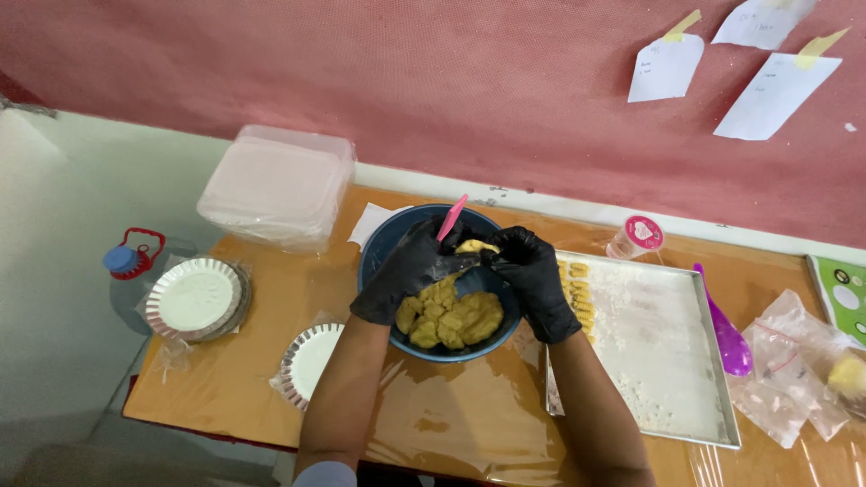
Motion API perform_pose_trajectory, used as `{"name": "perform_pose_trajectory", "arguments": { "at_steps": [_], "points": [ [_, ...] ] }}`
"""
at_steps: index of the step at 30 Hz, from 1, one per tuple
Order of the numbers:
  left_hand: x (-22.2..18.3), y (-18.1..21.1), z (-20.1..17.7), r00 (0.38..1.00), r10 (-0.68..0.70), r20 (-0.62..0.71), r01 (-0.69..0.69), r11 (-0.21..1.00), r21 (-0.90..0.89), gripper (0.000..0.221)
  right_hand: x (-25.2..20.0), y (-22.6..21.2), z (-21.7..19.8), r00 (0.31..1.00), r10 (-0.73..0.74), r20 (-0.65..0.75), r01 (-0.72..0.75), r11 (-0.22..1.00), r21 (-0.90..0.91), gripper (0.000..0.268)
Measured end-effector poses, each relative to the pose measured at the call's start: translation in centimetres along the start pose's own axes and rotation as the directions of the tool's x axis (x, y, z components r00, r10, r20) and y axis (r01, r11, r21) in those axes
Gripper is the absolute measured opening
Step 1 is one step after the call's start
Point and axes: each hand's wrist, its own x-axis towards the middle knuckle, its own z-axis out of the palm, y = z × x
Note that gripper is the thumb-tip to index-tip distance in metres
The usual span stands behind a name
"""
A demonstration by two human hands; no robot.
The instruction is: Shaping small pieces of dough using a manual mold and placing them on a tray.
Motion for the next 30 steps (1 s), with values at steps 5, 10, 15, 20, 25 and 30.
{"name": "perform_pose_trajectory", "arguments": {
  "at_steps": [5, 10, 15, 20, 25, 30],
  "points": [
    [-0.3, 0.7, 0.5, 0.998, -0.032, -0.057, 0.024, 0.991, -0.131, 0.035, -0.1, 1.3, -0.3, 1.000, -0.007, 0.030, 0.004, 0.993, 0.122, 0.032],
    [-0.2, 2.4, 0.1, 0.998, -0.022, -0.064, 0.025, 0.999, 0.045, 0.038, -0.1, 0.6, 0.0, 1.000, 0.011, 0.027, -0.014, 0.995, 0.102, 0.032],
    [0.1, 5.6, 0.1, 0.996, -0.003, -0.084, 0.007, 0.999, 0.045, 0.043, 0.1, 1.4, -0.5, 0.999, 0.030, 0.039, -0.031, 0.999, 0.039, 0.033],
    [0.1, 2.3, -0.1, 0.995, -0.029, -0.096, 0.032, 0.999, 0.020, 0.043, 0.0, 1.6, -0.4, 0.998, 0.066, 0.013, -0.067, 0.994, 0.081, 0.028],
    [-0.2, 4.6, -0.7, 0.982, -0.113, -0.149, 0.117, 0.993, 0.019, 0.037, 0.3, 1.3, -1.3, 0.995, 0.091, 0.027, -0.094, 0.987, 0.133, 0.031],
    [-1.0, 5.3, -2.5, 0.962, -0.221, -0.159, 0.221, 0.975, -0.017, 0.042, 0.6, -2.4, -1.8, 0.993, 0.108, -0.054, -0.095, 0.974, 0.207, 0.023]
  ]
}}
